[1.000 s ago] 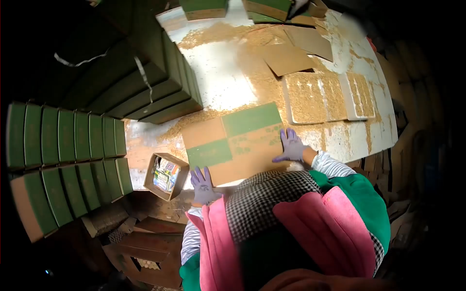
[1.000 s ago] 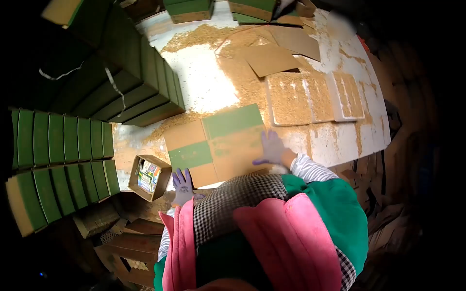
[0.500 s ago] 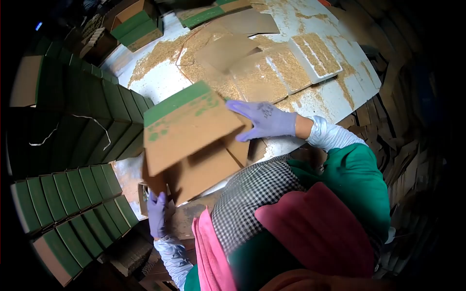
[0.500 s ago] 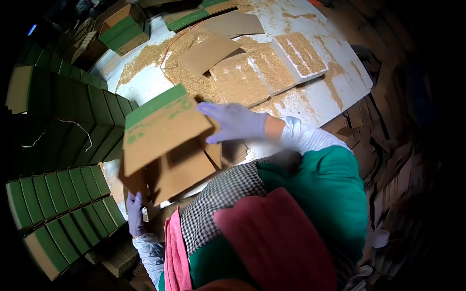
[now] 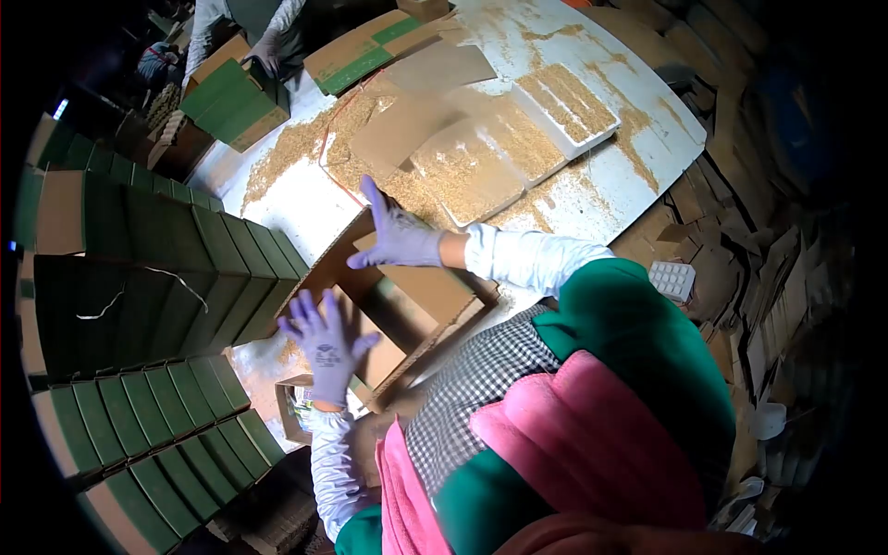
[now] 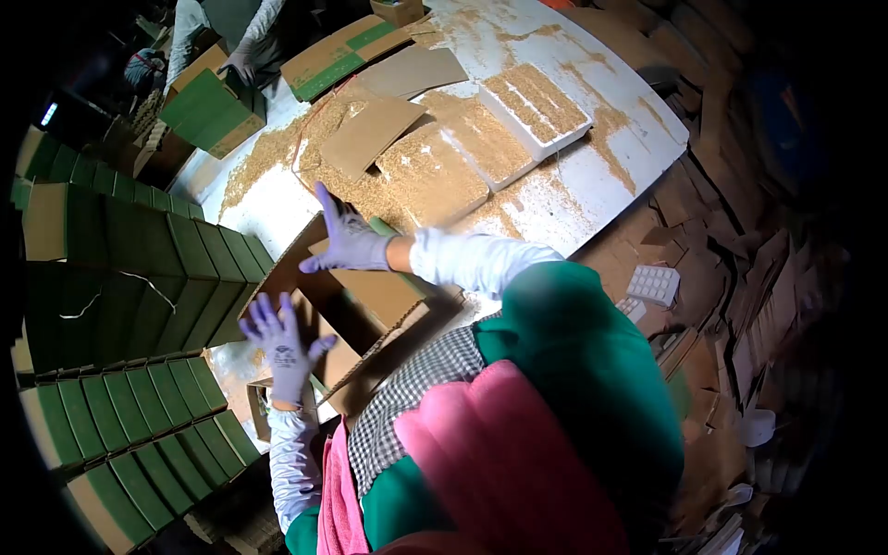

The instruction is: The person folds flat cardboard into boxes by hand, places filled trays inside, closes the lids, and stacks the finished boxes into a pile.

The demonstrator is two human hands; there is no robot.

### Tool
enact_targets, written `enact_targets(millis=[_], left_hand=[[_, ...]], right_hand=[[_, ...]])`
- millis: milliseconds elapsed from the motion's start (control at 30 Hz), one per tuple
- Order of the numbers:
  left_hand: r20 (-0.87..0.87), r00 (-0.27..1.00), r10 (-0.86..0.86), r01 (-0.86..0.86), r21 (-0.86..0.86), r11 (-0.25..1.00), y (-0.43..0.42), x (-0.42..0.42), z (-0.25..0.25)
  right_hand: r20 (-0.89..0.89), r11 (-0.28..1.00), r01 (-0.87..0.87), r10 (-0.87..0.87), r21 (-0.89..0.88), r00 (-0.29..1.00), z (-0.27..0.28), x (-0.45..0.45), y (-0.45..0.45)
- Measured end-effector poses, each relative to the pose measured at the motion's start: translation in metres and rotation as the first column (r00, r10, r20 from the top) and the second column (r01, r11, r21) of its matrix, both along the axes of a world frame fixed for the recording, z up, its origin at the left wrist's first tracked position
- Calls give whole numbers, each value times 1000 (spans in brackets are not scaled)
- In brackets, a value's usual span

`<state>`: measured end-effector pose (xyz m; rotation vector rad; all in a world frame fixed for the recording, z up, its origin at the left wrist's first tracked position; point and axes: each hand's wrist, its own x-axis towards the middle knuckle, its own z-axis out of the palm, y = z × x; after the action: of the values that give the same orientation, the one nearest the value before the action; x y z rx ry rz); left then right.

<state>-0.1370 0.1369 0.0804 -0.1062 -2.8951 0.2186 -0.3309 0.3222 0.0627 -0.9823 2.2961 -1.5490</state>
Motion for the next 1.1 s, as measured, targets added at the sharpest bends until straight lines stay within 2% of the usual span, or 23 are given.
enact_targets(millis=[33, 67, 133, 200, 267, 333, 367, 400, 467, 533, 567, 600, 667, 733, 767, 800, 867, 900, 933, 967, 1000, 1033, 1100], left_hand=[[-209, 976, 63, -80, -73, 994, -19, -7, 2], [-76, 975, 208, -211, -33, 977, -13, -17, 26], [-68, 989, 130, -125, 76, 989, 3, -22, 34], [-186, 982, 39, -5, 176, 984, 11, 4, 9], [17, 995, -101, 92, 282, 955, 17, 40, -29], [0, 992, -122, 113, 385, 916, 11, 39, -25], [82, 991, -108, 68, 390, 918, 10, 25, -13], [69, 991, -119, 91, 318, 944, 0, 11, -10], [265, 964, -38, -174, 727, 664, -15, -18, -1], [348, 924, -160, -46, 516, 855, -16, -22, -36], [208, 978, -1, -81, 387, 919, 28, -13, -15], [104, 995, 1, -38, 350, 936, 35, 1, -26], [89, 996, 10, -56, 526, 849, 8, 21, -19], [-101, 978, 185, 38, 948, 316, -13, 48, -38], [-163, 944, 287, 105, 973, 206, -14, 55, -35], [-210, 896, 392, 185, 978, 101, -16, 64, -31], [-41, 957, 289, -150, 780, 607, -52, 103, -107], [9, 979, 203, -152, 692, 706, -47, 110, -131], [57, 991, 119, -129, 597, 791, -40, 109, -141], [129, 978, 162, -190, 875, 446, -35, 107, -130], [134, 966, 223, -103, 984, -145, -30, 104, -118], [150, 926, 347, 67, 838, -541, -23, 101, -105], [170, 887, 429, -8, 935, -354, 0, 99, -66]], right_hand=[[-133, 949, 92, -54, 302, 990, -9, 12, 6], [-193, 861, 116, -21, 496, 981, -16, 17, 4], [-246, 864, 164, -49, 476, 968, -11, 19, -2], [-1, 974, 174, -176, 142, 984, -12, 13, 25], [122, 918, 323, -302, -229, 945, -18, 12, 76], [-55, 919, 351, -366, -180, 929, 9, 56, 116], [-163, 988, -3, -23, -154, 986, 21, 71, 120], [-504, 957, -285, 275, 59, 819, 31, 72, 116], [-628, 969, -102, 225, 226, 745, 20, 59, 85], [-295, 952, -65, 158, 300, 942, -28, 41, 63], [-127, 942, -52, 99, 330, 987, -44, 30, 55], [-230, 945, 4, 76, 328, 970, -48, 35, 58], [374, 996, 73, -48, -51, 926, -105, 52, 61], [624, 995, 30, 37, -97, 781, -128, 80, 58], [668, 995, -70, 95, -65, 738, -74, 80, 49], [623, 942, -76, 275, -327, 732, -13, 85, 49], [352, 957, -213, 271, -195, 896, 57, 78, 39], [296, 934, -344, 356, -90, 887, 102, 76, 40], [-25, 889, -415, 427, 195, 904, 88, 84, 25], [-29, 817, -495, 525, 295, 850, 80, 94, 16], [-49, 788, -551, 584, 275, 810, 50, 104, 3], [8, 703, -683, 696, 201, 718, 27, 116, -11], [-151, 522, -802, 852, 290, 501, 4, 152, -25]])
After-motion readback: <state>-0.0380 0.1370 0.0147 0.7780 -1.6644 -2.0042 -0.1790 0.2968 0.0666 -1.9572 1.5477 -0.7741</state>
